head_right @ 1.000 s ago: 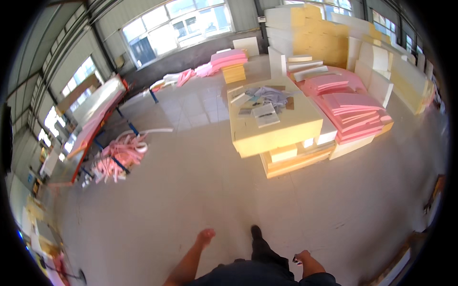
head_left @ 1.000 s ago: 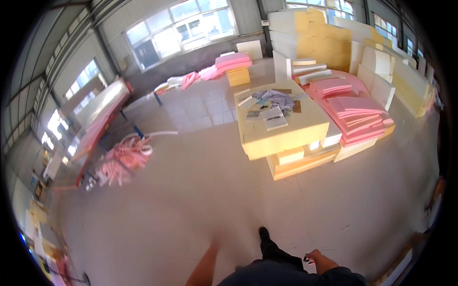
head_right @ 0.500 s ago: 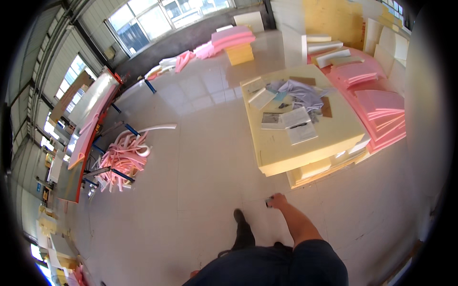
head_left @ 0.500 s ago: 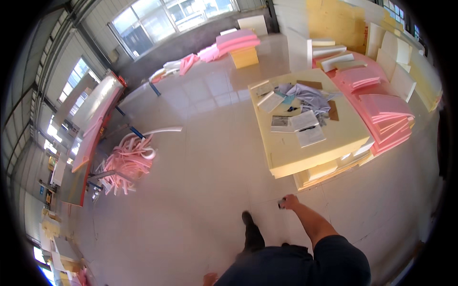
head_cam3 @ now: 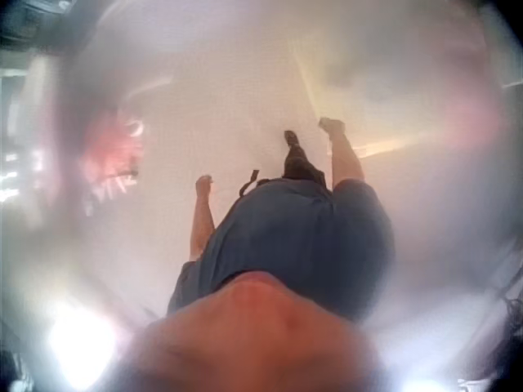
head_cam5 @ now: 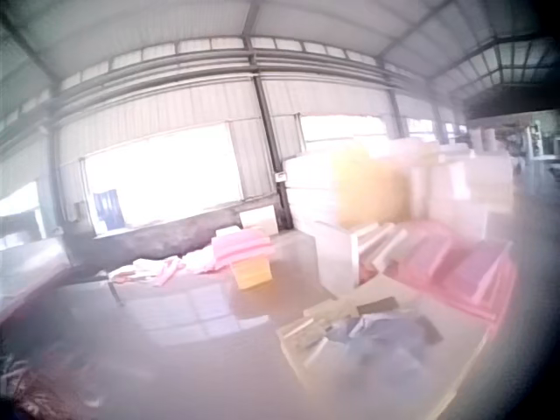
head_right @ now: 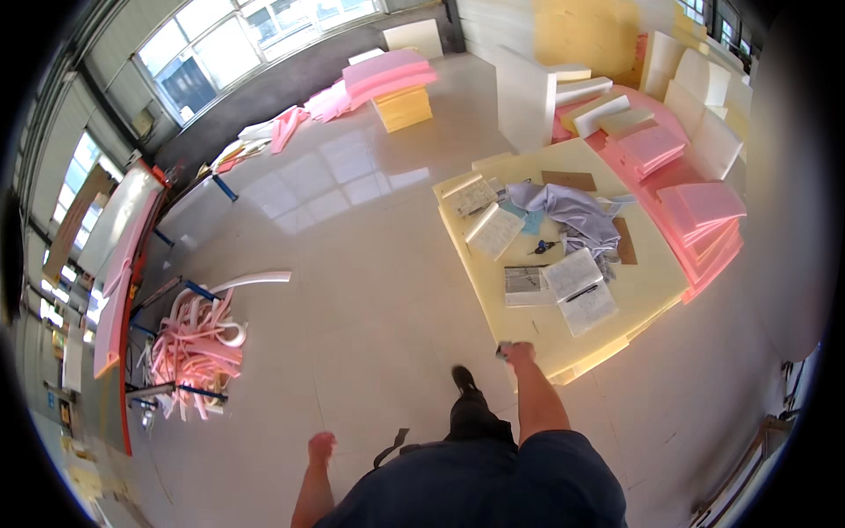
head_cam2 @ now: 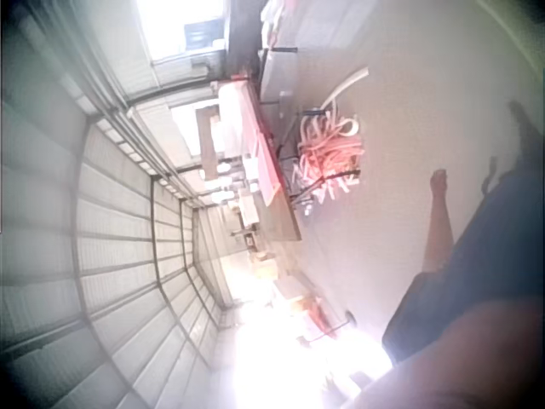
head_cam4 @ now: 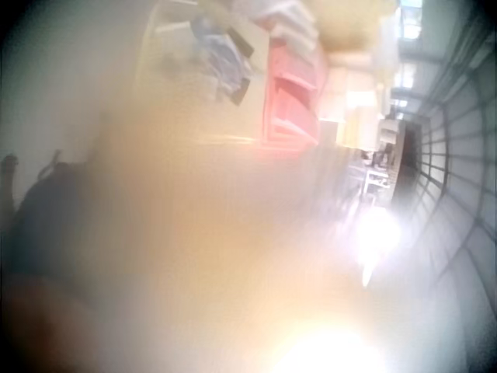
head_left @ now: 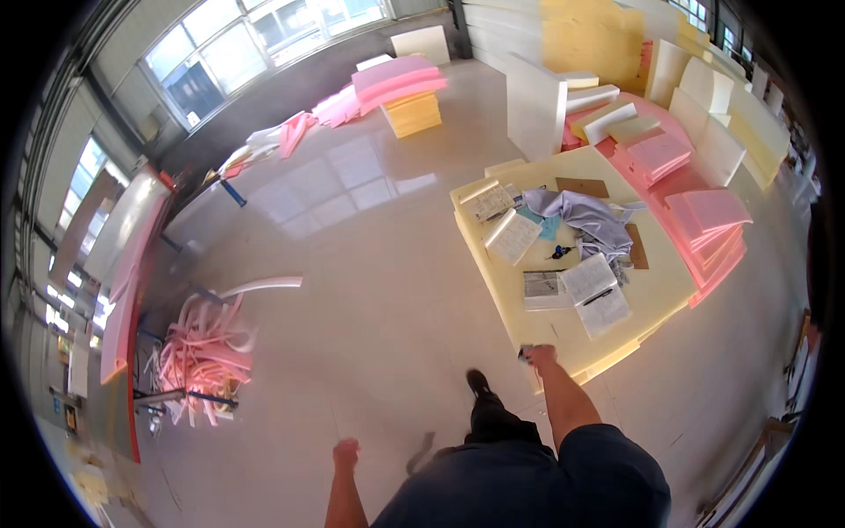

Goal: The person measures a pink foam sheet with a tape measure, then uses a hydraulic guillotine cutter to trim and cut the foam into smaller rectangular pieces. The person repeatedly positions the foam, operates the cutter, and removes the cut pieces.

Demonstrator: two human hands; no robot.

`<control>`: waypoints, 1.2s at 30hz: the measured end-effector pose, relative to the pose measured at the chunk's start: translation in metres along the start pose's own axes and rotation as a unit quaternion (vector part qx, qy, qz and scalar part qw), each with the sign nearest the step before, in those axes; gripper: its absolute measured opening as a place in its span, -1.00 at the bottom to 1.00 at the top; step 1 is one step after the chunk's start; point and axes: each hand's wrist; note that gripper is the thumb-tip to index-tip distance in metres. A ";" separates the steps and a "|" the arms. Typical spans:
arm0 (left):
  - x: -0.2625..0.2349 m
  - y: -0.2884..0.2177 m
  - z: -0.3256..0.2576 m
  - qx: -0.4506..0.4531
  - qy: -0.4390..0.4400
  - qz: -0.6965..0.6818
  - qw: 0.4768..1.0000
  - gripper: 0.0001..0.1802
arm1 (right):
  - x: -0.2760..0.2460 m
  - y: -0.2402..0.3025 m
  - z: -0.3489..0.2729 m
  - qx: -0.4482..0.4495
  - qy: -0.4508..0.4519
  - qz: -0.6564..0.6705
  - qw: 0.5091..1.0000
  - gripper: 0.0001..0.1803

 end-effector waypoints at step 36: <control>-0.273 0.013 0.856 -0.121 -0.048 -0.001 0.991 -0.61 | 0.518 0.784 0.277 -0.300 0.126 -0.289 0.900 -0.71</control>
Point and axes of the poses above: each hand's wrist, its own z-axis towards the middle knuckle, its own x-axis out of the palm, y = z × x, and after that the axes turned 1 degree about -z, right-handed
